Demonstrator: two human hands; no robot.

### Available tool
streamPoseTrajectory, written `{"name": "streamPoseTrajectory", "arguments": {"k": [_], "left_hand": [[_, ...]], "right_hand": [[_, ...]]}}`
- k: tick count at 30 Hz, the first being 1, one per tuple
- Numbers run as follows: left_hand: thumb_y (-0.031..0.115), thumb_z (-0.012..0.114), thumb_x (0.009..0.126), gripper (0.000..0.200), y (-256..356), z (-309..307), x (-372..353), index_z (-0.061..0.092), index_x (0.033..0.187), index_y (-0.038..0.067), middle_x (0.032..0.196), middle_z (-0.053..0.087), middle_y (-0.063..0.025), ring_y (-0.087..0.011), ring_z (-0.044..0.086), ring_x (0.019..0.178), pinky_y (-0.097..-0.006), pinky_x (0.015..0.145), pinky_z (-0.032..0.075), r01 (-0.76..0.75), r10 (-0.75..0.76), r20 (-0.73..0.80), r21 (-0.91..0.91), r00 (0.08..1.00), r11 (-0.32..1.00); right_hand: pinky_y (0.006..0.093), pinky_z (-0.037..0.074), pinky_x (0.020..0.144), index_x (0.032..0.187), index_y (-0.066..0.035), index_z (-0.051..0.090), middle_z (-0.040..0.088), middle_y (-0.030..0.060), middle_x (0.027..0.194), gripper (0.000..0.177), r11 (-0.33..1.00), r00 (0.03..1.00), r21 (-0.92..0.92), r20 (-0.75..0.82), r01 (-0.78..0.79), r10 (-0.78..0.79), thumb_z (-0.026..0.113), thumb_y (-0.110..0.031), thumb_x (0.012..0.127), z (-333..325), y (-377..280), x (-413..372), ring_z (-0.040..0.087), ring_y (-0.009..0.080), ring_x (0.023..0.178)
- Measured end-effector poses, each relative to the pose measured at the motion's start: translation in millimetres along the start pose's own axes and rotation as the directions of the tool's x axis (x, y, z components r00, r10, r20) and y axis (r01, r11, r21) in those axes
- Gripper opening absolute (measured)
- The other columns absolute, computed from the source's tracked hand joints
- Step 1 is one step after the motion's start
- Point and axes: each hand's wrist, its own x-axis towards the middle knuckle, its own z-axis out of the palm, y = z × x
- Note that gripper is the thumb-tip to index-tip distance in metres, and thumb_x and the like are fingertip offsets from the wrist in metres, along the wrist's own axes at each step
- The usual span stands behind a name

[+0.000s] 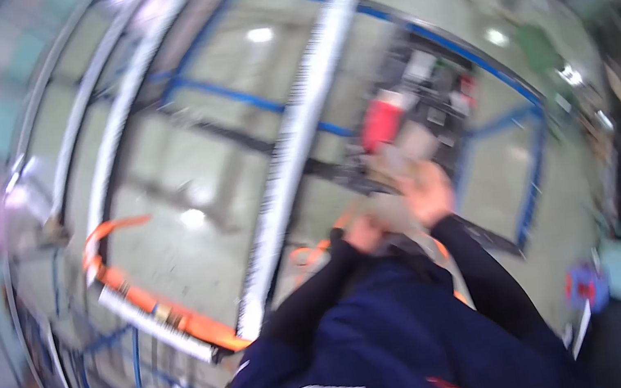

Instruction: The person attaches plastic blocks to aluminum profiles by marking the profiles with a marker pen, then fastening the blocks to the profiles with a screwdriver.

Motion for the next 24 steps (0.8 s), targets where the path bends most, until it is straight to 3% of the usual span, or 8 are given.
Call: {"name": "streamPoseTrajectory", "arguments": {"k": [3,4,5,9,11,16,21,24], "left_hand": [[0.032,0.058,0.092,0.038,-49.0,19.8,11.0,0.059,0.097,-0.005,0.085,0.064,-0.0241,-0.0358,0.065,0.078,-0.0444,0.069,0.051,-0.117,0.099,-0.110,-0.173,0.989,0.978],[0.031,0.059,0.094,0.037,-40.0,19.6,16.2,0.057,0.103,-0.005,0.085,0.065,-0.0184,-0.0289,0.065,0.079,-0.0425,0.072,0.052,-0.067,0.055,-0.104,-0.117,0.993,0.991],[0.030,0.059,0.096,0.037,-35.1,21.8,20.8,0.056,0.109,-0.004,0.086,0.066,-0.0126,-0.0220,0.065,0.080,-0.0405,0.074,0.053,-0.029,0.023,-0.073,-0.071,0.997,0.997],[0.031,0.060,0.095,0.038,-32.9,22.3,14.4,0.055,0.107,-0.005,0.087,0.066,-0.0186,-0.0297,0.066,0.083,-0.0415,0.074,0.052,0.011,-0.043,-0.108,-0.286,0.993,0.958],[0.032,0.060,0.094,0.040,-8.3,15.9,11.3,0.055,0.106,-0.006,0.088,0.065,-0.0233,-0.0351,0.066,0.084,-0.0426,0.074,0.051,-0.036,0.007,-0.078,-0.379,0.997,0.925],[0.033,0.056,0.094,0.042,2.0,6.1,9.8,0.055,0.107,-0.006,0.091,0.064,-0.0266,-0.0411,0.063,0.086,-0.0459,0.076,0.049,-0.028,0.012,-0.344,-0.043,0.939,0.999],[0.027,0.052,0.097,0.030,14.5,-4.0,3.5,0.062,0.088,0.000,0.084,0.066,-0.0206,-0.0311,0.065,0.073,-0.0438,0.064,0.051,-0.287,0.345,-0.178,0.286,0.922,0.914],[0.034,0.046,0.105,0.032,62.0,-11.8,-7.8,0.042,0.127,0.011,0.119,0.059,-0.0114,-0.0287,0.066,0.096,-0.0458,0.082,0.057,0.091,-0.243,-0.076,-0.789,0.967,0.608]], "right_hand": [[0.0420,0.048,0.098,0.131,0.006,0.047,0.059,0.0237,0.123,0.053,0.926,0.964,0.318,-0.234,0.202,-0.130,0.065,-0.026,0.093,-8.1,-5.0,-31.3,0.062,0.0348,0.111],[0.0456,0.048,0.095,0.132,0.002,0.047,0.059,0.0258,0.123,0.054,0.960,0.954,-0.059,-0.107,0.275,-0.280,0.065,-0.030,0.092,-0.5,17.4,-47.5,0.061,0.0403,0.110],[0.0490,0.048,0.091,0.131,-0.003,0.049,0.059,0.0272,0.121,0.052,0.945,0.927,-0.328,0.357,0.013,0.112,0.065,-0.034,0.091,-12.4,-16.7,-47.4,0.060,0.0447,0.108],[0.0493,0.047,0.091,0.130,-0.002,0.050,0.059,0.0280,0.119,0.054,0.935,0.967,0.350,-0.253,0.064,0.029,0.062,-0.038,0.092,-18.3,-27.1,-62.8,0.058,0.0452,0.110],[0.0471,0.048,0.092,0.131,0.002,0.047,0.058,0.0296,0.121,0.053,0.978,0.981,-0.206,0.194,0.041,-0.001,0.062,-0.032,0.093,-15.3,-31.5,-66.8,0.059,0.0443,0.111],[0.0456,0.049,0.092,0.133,0.006,0.045,0.057,0.0279,0.124,0.053,0.936,0.963,0.339,-0.270,0.093,0.002,0.062,-0.026,0.094,-30.2,-33.5,-61.7,0.060,0.0411,0.109],[0.0453,0.048,0.093,0.128,0.002,0.053,0.062,0.0253,0.116,0.063,0.992,0.998,0.124,-0.056,-0.031,0.038,0.072,-0.039,0.084,-17.9,-38.0,-56.4,0.061,0.0411,0.108],[0.0432,0.049,0.093,0.130,0.005,0.048,0.062,0.0256,0.116,0.068,0.948,0.975,0.310,-0.182,-0.064,0.126,0.075,-0.036,0.083,-42.9,-45.8,-48.1,0.063,0.0395,0.107]]}}
